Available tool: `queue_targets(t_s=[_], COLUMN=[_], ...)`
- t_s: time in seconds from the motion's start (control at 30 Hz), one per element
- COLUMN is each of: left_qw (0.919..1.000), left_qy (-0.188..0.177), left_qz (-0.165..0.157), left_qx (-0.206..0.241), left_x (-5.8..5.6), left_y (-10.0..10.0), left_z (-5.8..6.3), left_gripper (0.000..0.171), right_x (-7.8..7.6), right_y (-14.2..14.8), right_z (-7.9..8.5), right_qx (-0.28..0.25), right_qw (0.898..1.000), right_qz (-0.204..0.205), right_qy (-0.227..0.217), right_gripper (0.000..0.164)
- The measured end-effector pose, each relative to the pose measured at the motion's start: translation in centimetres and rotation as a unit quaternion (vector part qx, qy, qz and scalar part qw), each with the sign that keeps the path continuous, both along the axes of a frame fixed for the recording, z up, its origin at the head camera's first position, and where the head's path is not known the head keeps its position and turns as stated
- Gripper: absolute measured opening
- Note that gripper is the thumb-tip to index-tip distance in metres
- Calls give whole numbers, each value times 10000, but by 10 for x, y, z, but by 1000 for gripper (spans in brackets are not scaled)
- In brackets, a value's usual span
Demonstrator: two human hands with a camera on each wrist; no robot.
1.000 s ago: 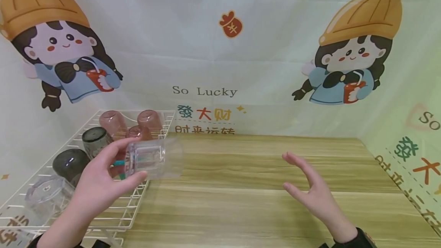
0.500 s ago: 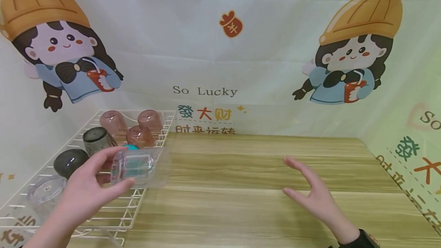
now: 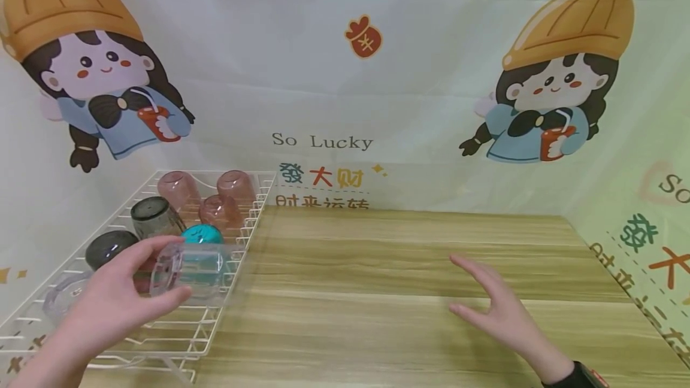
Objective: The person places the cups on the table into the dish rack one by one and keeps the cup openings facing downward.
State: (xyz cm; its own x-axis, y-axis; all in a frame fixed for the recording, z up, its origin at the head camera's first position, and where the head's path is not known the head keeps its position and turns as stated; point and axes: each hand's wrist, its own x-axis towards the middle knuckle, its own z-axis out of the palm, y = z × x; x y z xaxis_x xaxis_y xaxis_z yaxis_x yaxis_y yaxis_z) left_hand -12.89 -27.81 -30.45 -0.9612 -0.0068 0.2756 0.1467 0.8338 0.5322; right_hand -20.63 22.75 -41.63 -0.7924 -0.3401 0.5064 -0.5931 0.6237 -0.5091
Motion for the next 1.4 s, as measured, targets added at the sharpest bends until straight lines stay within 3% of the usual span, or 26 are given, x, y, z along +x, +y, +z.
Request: queue_targets(t_s=[0.57, 0.97, 1.4], left_qw=[9932, 9887, 9850], left_qy=[-497, -669, -777], left_qz=[117, 229, 398], left_qx=[-1047, -1320, -1491], left_x=[3, 0, -4], left_y=[-16, -29, -39], left_z=[7, 4, 0], left_gripper=[72, 74, 74], right_x=[1, -1, -2], right_y=[14, 29, 39], right_z=[-1, 3, 6], right_qx=[867, 1132, 1163], right_qw=[9943, 9907, 9919], right_qz=[210, 249, 182], right_qy=[589, 719, 478], right_gripper=[80, 78, 77])
